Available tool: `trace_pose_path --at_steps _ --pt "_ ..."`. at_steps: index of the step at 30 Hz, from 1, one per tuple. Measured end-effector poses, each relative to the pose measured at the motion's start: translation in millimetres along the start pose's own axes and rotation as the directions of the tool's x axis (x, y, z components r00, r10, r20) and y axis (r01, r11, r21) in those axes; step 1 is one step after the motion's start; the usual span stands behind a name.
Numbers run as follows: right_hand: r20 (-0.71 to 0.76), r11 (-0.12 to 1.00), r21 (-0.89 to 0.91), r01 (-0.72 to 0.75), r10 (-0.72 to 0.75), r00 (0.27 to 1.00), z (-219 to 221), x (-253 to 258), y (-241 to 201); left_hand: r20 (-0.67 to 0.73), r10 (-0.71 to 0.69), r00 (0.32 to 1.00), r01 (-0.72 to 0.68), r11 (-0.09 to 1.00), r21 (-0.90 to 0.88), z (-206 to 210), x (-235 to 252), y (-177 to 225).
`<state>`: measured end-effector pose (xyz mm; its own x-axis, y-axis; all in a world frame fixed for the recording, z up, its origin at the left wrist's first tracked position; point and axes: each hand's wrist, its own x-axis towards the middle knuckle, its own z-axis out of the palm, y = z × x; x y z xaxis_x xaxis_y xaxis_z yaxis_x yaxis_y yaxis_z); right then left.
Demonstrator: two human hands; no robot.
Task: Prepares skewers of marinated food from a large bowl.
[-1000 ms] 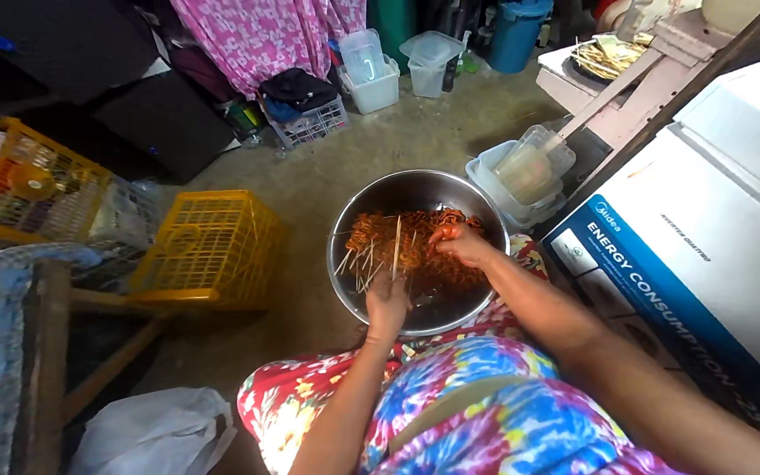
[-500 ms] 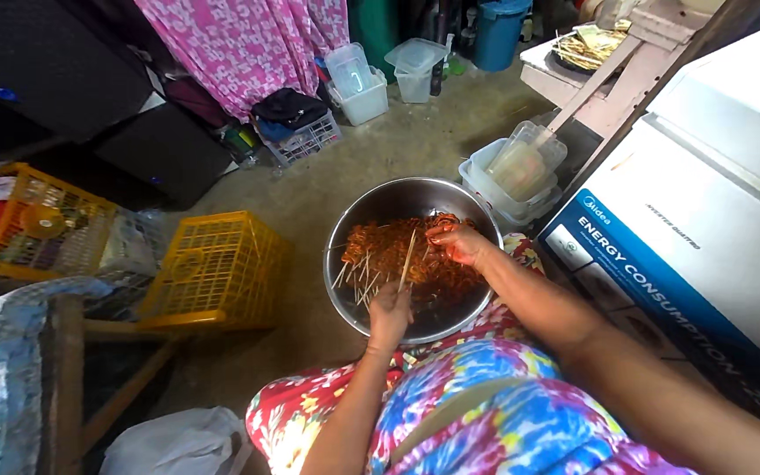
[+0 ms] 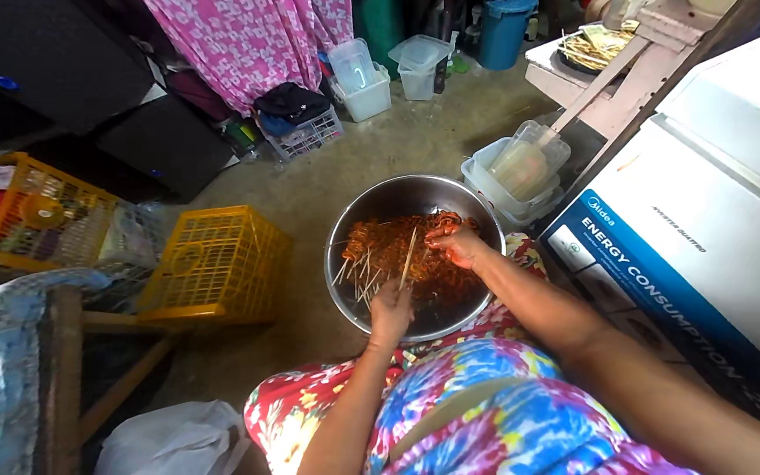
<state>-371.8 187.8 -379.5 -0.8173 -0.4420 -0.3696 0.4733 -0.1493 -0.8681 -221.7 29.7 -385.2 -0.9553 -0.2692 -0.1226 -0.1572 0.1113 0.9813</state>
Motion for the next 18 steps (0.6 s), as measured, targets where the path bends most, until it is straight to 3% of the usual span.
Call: trace_pose_path --at_steps 12,18 --pt "0.118 0.978 -0.187 0.096 -0.075 0.99 4 -8 2 -0.023 0.0 1.0 0.0 1.0 0.019 2 0 0" --pt "0.205 0.906 -0.359 0.224 -0.157 0.966 4 0 16 -0.022 -0.012 1.0 0.014 0.998 0.06 1 2 -2"
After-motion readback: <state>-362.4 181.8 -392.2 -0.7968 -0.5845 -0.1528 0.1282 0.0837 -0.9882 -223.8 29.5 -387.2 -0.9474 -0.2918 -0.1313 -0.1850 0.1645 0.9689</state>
